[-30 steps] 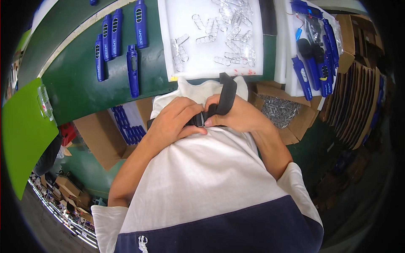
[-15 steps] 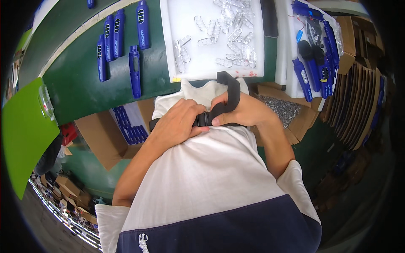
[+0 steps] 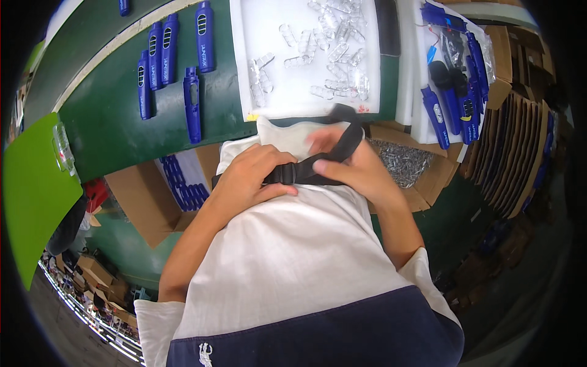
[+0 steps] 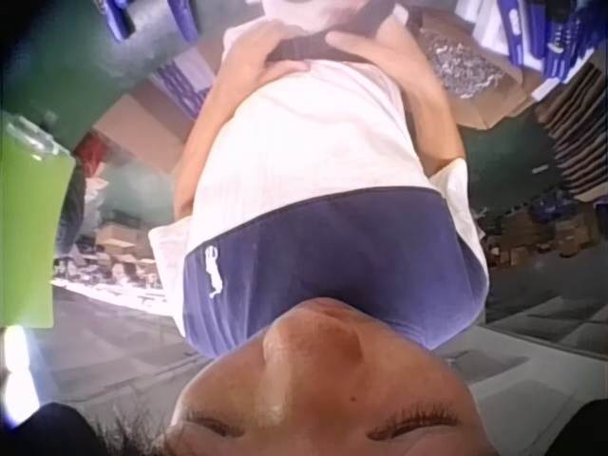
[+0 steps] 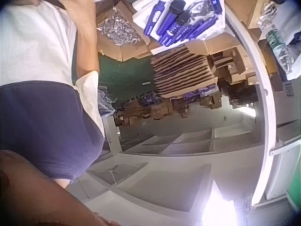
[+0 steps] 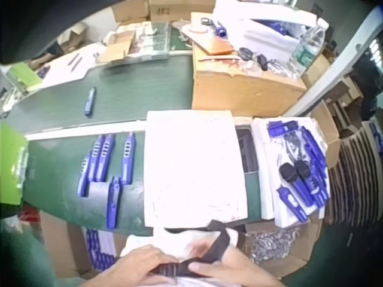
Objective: Assembling silver internal components into blue plastic electronic device housings.
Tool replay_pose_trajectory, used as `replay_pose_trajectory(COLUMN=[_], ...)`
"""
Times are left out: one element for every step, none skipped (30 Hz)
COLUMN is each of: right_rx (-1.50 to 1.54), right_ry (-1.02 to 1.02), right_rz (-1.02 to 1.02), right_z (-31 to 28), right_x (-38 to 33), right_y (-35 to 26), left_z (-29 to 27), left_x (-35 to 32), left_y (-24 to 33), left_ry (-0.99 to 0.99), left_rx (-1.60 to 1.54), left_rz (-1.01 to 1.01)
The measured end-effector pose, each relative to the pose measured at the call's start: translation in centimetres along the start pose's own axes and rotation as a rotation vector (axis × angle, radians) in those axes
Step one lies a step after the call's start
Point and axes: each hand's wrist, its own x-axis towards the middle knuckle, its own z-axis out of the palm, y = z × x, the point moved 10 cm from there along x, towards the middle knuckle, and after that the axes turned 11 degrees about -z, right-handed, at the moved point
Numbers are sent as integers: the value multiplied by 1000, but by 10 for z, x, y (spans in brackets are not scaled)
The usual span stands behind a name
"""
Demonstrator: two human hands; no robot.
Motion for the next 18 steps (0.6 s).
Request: replay_pose_trajectory(right_rx=[27,55,-32,-252,-472,-474,-517,-562,-568,-474,-370,-420,-469,-536,-531,-703,-832,-838], right_ry=[314,627,681,662,643,648,720,789,790,916,1027,1112,1196,1298,1296,827,367,202], right_rz=[-113,-224,-342,-350,-355,-353,-340,-326,-324,-488,-654,-759,-866,-1026,-1028,-914,-774,-634], right_z=[-29,-55,-65,-67,-64,-61,-59,-60,-56,-58,-60,-62,-61,-52,-51,-27,5,18], right_x=[-7,-23,-32,-38,-44,-45,-49,-53,-50,-58,-68,-78,-88,-98,-99,-59,-28,-11], right_y=[-10,-18,-30,-40,-52,-59,-68,-75,-77,-89,-98,-116,-136,-151,-152,-157,-140,-120], left_z=[-1,-2,0,1,1,0,-3,-3,-3,-5,-4,-2,-1,-4,-6,-4,-4,-4], left_x=[-1,-2,-3,-4,-2,0,1,2,4,6,8,8,8,8,8,7,5,3], left_y=[2,-7,-18,-19,-20,-21,-22,-19,-16,-16,-20,-24,-25,-26,-26,-27,-31,-32], left_ry=[0,-22,-44,-44,-50,-56,-59,-80,-98,-97,-127,-155,-143,-130,-117,-112,-75,-47], left_rx=[0,-168,-336,-336,-388,-440,-441,-377,-313,-317,-336,-354,-357,-412,-467,-465,-506,-556], left_rz=[2,-117,-236,-237,-215,-193,-190,-164,-138,-136,-159,-182,-186,-178,-170,-172,-186,-195])
